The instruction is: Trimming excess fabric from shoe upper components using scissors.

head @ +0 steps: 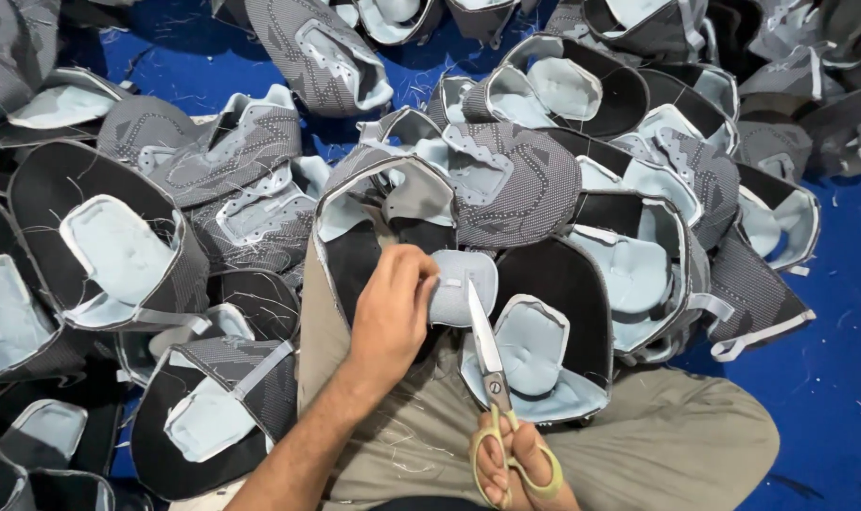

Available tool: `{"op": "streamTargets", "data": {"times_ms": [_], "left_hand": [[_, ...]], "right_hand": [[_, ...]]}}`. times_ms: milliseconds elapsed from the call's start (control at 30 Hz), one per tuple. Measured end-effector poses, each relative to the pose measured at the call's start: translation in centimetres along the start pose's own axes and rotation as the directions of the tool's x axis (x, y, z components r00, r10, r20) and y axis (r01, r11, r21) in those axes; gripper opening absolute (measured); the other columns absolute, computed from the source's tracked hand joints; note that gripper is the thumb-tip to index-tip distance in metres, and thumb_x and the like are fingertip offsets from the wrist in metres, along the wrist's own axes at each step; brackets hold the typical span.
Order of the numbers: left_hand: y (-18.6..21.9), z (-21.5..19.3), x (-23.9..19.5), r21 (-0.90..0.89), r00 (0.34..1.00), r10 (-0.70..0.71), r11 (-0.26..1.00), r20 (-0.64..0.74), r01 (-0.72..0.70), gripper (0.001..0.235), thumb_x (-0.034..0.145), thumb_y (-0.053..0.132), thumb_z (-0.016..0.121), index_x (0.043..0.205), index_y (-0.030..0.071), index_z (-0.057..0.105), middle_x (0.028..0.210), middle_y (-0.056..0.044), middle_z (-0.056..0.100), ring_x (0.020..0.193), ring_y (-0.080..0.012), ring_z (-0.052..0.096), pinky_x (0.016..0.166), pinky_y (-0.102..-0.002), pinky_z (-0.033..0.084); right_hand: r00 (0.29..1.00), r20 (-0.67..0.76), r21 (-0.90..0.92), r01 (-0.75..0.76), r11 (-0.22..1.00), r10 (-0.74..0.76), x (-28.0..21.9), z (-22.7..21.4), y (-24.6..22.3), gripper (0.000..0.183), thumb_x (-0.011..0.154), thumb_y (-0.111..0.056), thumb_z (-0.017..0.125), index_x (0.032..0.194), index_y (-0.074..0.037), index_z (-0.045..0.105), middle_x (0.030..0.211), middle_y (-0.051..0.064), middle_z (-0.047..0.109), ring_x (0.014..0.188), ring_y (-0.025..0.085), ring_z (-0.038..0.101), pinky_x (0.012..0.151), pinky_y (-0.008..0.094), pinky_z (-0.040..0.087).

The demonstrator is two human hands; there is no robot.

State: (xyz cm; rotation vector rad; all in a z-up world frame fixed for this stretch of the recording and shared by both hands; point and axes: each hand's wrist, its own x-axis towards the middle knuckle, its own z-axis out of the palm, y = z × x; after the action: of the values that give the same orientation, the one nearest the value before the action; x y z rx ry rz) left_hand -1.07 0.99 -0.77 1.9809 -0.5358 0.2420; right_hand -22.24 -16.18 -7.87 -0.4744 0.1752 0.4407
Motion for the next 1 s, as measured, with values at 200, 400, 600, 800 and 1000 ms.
{"op": "streamTargets", "data": {"times_ms": [200,400,600,800,1000], "left_hand": [[0.5,-1.1,0.0,0.07,0.988,0.117,0.99,0.102,-0.125,0.017,0.087,0.006,0.071,0.103,0.004,0.066,0.104,-0.012,0.061,0.095,-0.0302,0.066,0.081,-0.039,0.054],[0.1,-1.1,1.2,0.288,0.903,0.235,0.892,0.36,-0.348,0.026,0.078,0.005,0.066,0.104,0.0,0.065,0.106,-0.013,0.06,0.096,-0.0291,0.064,0.08,-0.037,0.055],[-0.4,-1.0,0.7,0.303,0.865,0.329,0.839,0.378,-0.451,0.027,0.078,0.007,0.066,0.103,-0.003,0.062,0.105,-0.015,0.059,0.098,-0.0305,0.063,0.082,-0.038,0.055],[-0.3,-1.1,0.4,0.203,0.93,0.278,0.923,0.24,-0.328,0.02,0.085,0.005,0.07,0.102,-0.001,0.063,0.105,-0.015,0.062,0.095,-0.0312,0.065,0.083,-0.039,0.054],[-0.1,-1.1,0.8,0.264,0.902,0.309,0.882,0.302,-0.391,0.024,0.082,0.005,0.068,0.105,-0.002,0.063,0.107,-0.015,0.062,0.098,-0.0313,0.065,0.084,-0.039,0.055]], "right_hand": [[1.0,0.015,-0.088,0.011,0.996,-0.01,-0.4,-1.8,0.8,0.057,0.094,-0.059,0.064,0.094,-0.005,0.048,0.069,0.005,0.05,0.057,0.015,0.054,0.052,0.024,0.045],[0.999,-0.044,-0.071,-0.022,0.997,0.019,-0.5,-0.9,0.5,0.057,0.093,-0.059,0.064,0.092,-0.005,0.047,0.067,0.005,0.05,0.056,0.015,0.054,0.051,0.025,0.044],[0.99,0.141,-0.1,0.013,0.995,0.002,-0.5,-0.9,0.8,0.06,0.097,-0.063,0.06,0.095,-0.004,0.047,0.074,0.007,0.052,0.062,0.016,0.054,0.059,0.027,0.047],[0.989,0.149,-0.056,0.013,0.998,-0.005,-0.1,-0.5,0.7,0.057,0.097,-0.06,0.058,0.097,-0.005,0.047,0.076,0.009,0.054,0.063,0.018,0.055,0.061,0.029,0.049],[0.987,0.162,-0.053,0.012,0.999,-0.004,0.0,-0.7,0.6,0.056,0.1,-0.059,0.055,0.096,-0.003,0.048,0.076,0.009,0.054,0.063,0.019,0.055,0.062,0.029,0.049]]}}
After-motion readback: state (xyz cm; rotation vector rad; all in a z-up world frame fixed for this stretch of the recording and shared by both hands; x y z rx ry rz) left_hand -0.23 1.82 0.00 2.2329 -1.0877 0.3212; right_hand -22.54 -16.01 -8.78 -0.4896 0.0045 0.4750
